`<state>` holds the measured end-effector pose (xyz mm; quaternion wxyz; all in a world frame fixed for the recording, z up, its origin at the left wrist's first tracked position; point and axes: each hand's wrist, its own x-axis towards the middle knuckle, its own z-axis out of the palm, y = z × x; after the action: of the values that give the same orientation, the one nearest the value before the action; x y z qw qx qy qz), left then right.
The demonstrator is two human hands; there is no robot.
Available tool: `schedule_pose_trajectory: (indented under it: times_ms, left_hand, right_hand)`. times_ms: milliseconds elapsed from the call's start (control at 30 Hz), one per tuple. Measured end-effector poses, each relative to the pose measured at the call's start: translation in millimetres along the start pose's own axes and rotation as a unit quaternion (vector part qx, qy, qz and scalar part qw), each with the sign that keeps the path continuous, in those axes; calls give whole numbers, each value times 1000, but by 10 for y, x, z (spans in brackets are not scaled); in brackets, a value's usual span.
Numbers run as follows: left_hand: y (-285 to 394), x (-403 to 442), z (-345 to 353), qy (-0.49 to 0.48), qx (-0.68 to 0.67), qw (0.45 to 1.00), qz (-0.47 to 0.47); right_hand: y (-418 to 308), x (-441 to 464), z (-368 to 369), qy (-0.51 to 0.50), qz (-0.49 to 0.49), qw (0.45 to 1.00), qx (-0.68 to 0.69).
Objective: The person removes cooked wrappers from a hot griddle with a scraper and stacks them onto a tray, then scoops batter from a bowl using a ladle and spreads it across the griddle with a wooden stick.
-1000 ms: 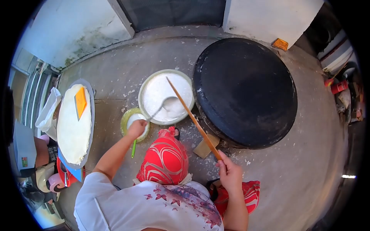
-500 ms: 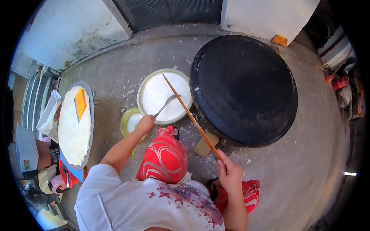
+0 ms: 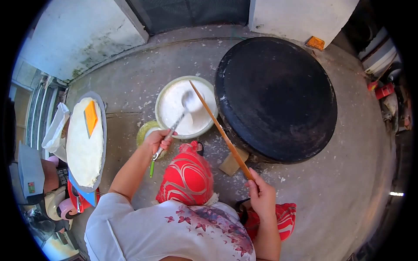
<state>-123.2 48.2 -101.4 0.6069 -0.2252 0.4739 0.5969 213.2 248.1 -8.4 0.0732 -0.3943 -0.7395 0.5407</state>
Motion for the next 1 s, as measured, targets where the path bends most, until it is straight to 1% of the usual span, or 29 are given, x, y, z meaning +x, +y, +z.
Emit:
schedule_pose_trajectory:
  times_ms: [33, 67, 100, 133, 167, 233, 267, 300, 367, 400, 433, 500, 533, 567, 633, 667, 700, 767, 800, 833, 867, 900, 933, 967, 1000]
  left_hand:
    - [12, -56, -1, 3, 0, 1000, -1]
    - [3, -92, -6, 79, 154, 977, 124]
    - [-18, -112, -17, 150, 300, 910, 244]
    - [-99, 22, -173, 276, 605, 678, 314]
    - [-155, -9, -177, 276, 604, 678, 315]
    - [-179, -38, -129, 293, 768, 533, 200]
    - [-154, -38, -66, 305, 759, 529, 225]
    - [-125, 24, -11, 302, 761, 529, 222]
    - [-84, 185, 68, 360, 689, 554, 298]
    - [-113, 292, 27, 339, 722, 541, 265]
    - [-150, 295, -18, 341, 720, 541, 271]
    - [-241, 193, -110, 287, 742, 547, 259]
    - [-220, 90, -165, 296, 718, 575, 258]
    - [-180, 34, -240, 295, 720, 574, 254]
    - [-138, -70, -381, 361, 679, 590, 245]
    - [-132, -103, -336, 381, 678, 588, 222]
    - [-209, 56, -439, 383, 677, 588, 221]
    - [-413, 532, -707, 309, 718, 555, 284]
    - [-422, 558, -555, 308, 718, 555, 285]
    - [-409, 627, -350, 269, 596, 732, 192]
    - [-372, 651, -201, 213, 441, 867, 86]
    - [-308, 632, -170, 211, 441, 868, 87]
    - [-230, 600, -171, 131, 236, 963, 1]
    - [-185, 564, -193, 44, 17, 995, -85]
    - [-197, 503, -210, 13, -16, 996, -84]
  right_hand:
    - [6, 5, 14, -1, 2, 1000, 2]
    - [25, 10, 16, 9, 3, 1000, 23]
    - [36, 13, 10, 20, 3, 999, 43]
    - [47, 13, 5, 19, 2, 999, 41]
    - [57, 13, 0, 24, 2, 999, 30]
    - [75, 46, -13, 35, -2, 999, 19]
    - [96, 56, -10, 35, -12, 999, 3]
    - [118, 23, 1, 32, -17, 999, -12]
    - [68, -7, 34, 25, -3, 1000, -7]
    - [30, 20, 42, 25, -4, 1000, -2]
    - [31, 32, 39, 26, -10, 1000, -3]
    - [85, 50, 34, 21, -20, 999, -29]
    - [103, 51, 33, 19, -29, 999, -27]
    - [103, 41, 36, 18, -25, 999, -26]
    - [74, 8, 36, 6, 4, 1000, -15]
    - [81, 12, 41, 3, 4, 1000, -15]
    - [89, 13, 43, 2, 5, 1000, -14]
    - [88, 22, 48, 1, 4, 1000, -14]
    - [82, 30, 52, 2, 3, 1000, -12]
    - [72, 41, 49, 6, 1, 1000, -11]
    - [53, 56, 43, 9, 0, 1000, -13]
    - [32, 72, 43, 12, -2, 1000, -16]
    - [22, 79, 44, 14, -6, 1000, -18]
    - [44, 80, 50, 15, -7, 1000, -20]
    - [76, 90, 64, 16, -8, 1000, 8]
